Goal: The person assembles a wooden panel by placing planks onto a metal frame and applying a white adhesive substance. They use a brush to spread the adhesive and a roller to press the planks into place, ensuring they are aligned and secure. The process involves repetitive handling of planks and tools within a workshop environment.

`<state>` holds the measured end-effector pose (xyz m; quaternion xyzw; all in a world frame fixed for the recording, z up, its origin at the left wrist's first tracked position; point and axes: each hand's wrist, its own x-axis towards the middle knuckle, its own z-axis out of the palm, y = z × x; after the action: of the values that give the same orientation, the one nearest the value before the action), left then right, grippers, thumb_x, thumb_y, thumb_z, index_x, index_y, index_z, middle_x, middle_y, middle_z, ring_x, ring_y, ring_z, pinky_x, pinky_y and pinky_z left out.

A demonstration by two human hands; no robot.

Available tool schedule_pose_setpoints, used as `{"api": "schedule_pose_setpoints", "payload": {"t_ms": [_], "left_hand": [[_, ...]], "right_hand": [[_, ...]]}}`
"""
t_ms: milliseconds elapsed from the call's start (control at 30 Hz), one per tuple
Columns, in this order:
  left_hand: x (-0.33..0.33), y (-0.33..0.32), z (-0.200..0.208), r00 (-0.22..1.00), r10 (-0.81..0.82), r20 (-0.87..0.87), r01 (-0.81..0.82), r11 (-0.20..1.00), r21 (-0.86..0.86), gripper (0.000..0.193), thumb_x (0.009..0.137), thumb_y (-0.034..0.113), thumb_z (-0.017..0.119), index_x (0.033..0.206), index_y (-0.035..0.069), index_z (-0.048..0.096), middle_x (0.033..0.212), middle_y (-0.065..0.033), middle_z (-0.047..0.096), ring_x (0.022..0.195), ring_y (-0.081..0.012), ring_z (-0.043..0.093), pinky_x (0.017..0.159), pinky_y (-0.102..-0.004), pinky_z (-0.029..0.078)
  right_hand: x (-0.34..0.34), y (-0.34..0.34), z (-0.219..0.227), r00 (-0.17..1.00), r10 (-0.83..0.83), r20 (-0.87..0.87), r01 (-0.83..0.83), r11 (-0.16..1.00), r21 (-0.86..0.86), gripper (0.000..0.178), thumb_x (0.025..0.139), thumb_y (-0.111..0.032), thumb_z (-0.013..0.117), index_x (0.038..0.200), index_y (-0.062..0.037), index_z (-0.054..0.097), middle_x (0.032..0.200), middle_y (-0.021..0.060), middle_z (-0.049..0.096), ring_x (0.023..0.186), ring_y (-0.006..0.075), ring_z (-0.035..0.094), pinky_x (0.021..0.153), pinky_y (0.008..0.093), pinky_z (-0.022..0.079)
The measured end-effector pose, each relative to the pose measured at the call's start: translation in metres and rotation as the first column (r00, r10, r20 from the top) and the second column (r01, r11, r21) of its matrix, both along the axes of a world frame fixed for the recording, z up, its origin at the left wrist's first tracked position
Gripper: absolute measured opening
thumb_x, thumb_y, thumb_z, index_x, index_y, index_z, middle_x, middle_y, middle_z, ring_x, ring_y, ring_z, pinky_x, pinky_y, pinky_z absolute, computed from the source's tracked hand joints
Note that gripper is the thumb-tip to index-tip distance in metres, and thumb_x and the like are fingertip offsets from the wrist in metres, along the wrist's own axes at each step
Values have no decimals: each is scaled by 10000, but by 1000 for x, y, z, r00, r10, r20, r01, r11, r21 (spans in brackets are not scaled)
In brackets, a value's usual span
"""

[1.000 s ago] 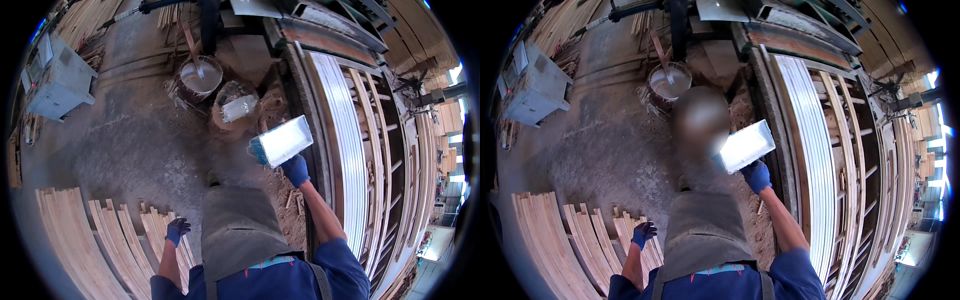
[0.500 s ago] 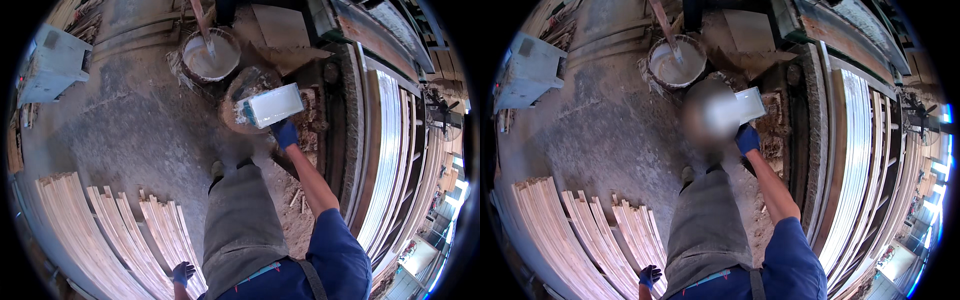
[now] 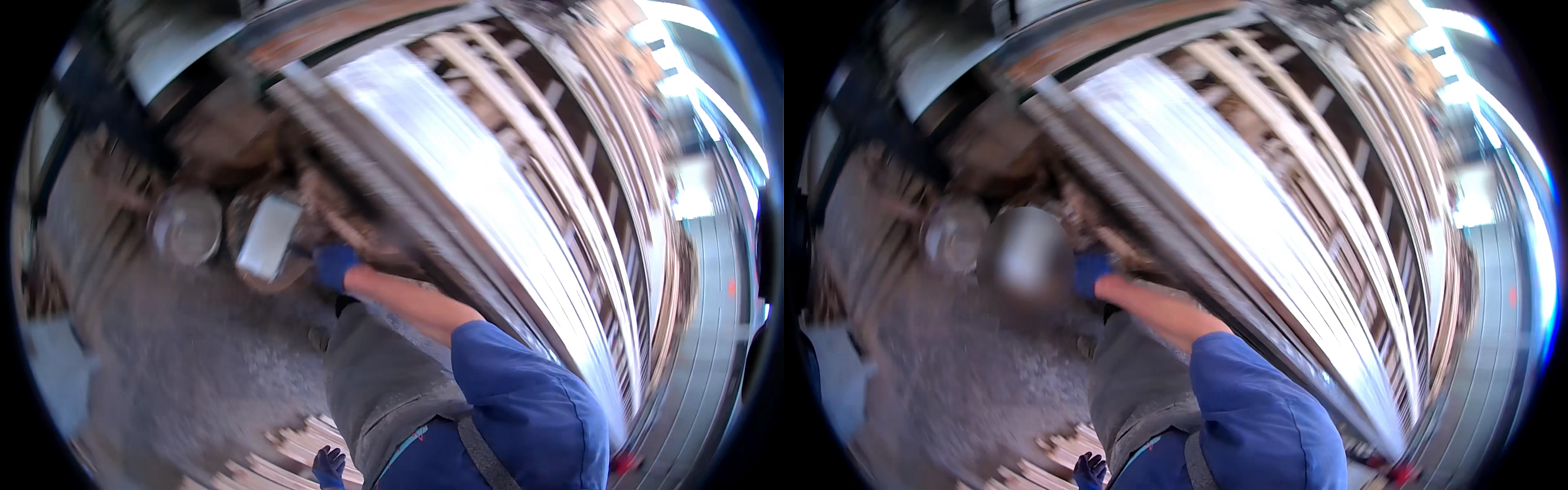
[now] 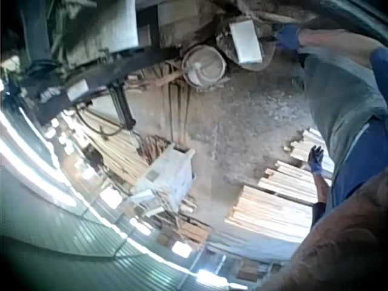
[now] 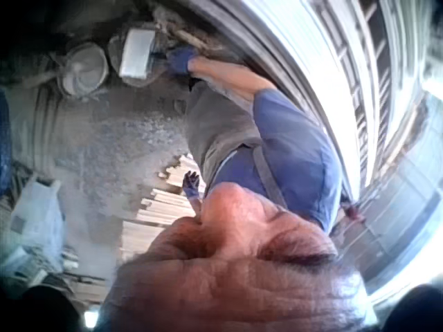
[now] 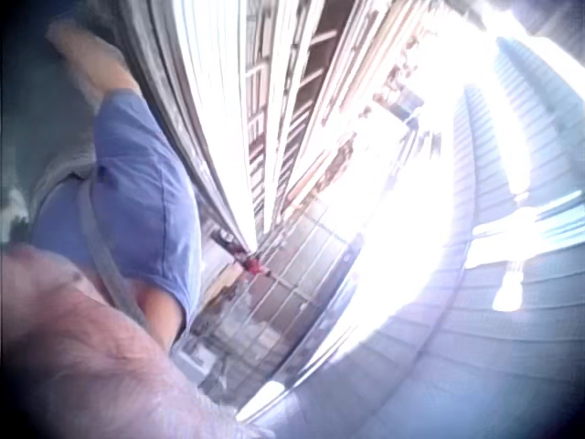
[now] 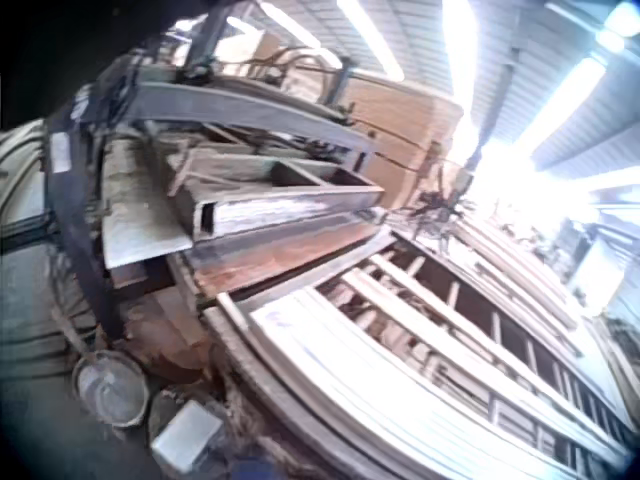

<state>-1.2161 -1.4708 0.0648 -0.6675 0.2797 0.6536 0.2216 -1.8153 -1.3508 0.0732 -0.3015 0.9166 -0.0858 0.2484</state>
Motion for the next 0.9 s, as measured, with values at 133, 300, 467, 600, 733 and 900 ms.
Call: {"api": "schedule_pose_setpoints", "payload": {"t_ms": [133, 300, 467, 600, 733, 900], "left_hand": [[-49, -91, -74, 994, -24, -107, 43, 983, 180, 491, 967, 499, 481, 1281, 130, 559, 1116, -170, 666, 880, -353, 643, 803, -491, 505], [-168, -161, -77, 936, -119, -331, 182, 969, 165, 466, 960, 513, 502, 1255, 153, 532, 1133, -174, 640, 852, -366, 604, 749, -506, 488], [-283, -148, -59, 802, -393, -449, 384, 916, -115, 455, 962, 501, 485, 1259, 160, 533, 1235, -189, 612, 988, -385, 604, 873, -514, 469], [-426, -51, 83, 544, -777, -316, 438, 584, -683, 373, 988, 344, 543, 1237, 70, 583, 1015, -137, 685, 857, -227, 654, 768, -369, 533], [-563, 101, 289, 86, -939, -334, 353, 342, -871, 330, 1024, 253, 500, 1200, -2, 615, 1000, -92, 663, 840, -154, 629, 746, -290, 523], [-689, 235, 394, -253, -950, -182, 213, 129, -968, 266, 941, 99, 624, 1162, -49, 633, 1088, -112, 664, 951, -164, 608, 837, -307, 517]], "right_hand": [[63, 121, 179, 966, 18, 256, 73, 938, -339, 246, 921, -217, 555, 1056, -57, 685, 1028, 214, 675, 1011, 354, 642, 872, 442, 512], [43, 411, 330, 712, -674, 198, 635, 497, -592, 281, 978, -118, 551, 1221, 1, 627, 1157, 114, 668, 1014, 165, 646, 902, 289, 533], [76, 675, 257, 321, -932, 170, 849, 363, 384, 498, 960, -526, 547, 1118, -87, 721, 1029, 105, 708, 822, 191, 634, 799, 374, 523], [150, 690, 215, 330, -843, 424, 758, 505, 413, 647, 980, -609, 407, 1268, -78, 641, 1193, 139, 673, 1090, 262, 621, 973, 403, 471], [147, 708, 204, 558, -614, 559, 704, 707, 74, 608, 996, -584, 408, 1243, -90, 662, 1185, 140, 683, 1058, 247, 626, 965, 410, 471], [116, 701, 260, 321, -770, 551, 866, 474, 158, 636, 895, -620, 589, 1115, -34, 704, 983, 138, 725, 885, 244, 668, 832, 390, 518]]}}
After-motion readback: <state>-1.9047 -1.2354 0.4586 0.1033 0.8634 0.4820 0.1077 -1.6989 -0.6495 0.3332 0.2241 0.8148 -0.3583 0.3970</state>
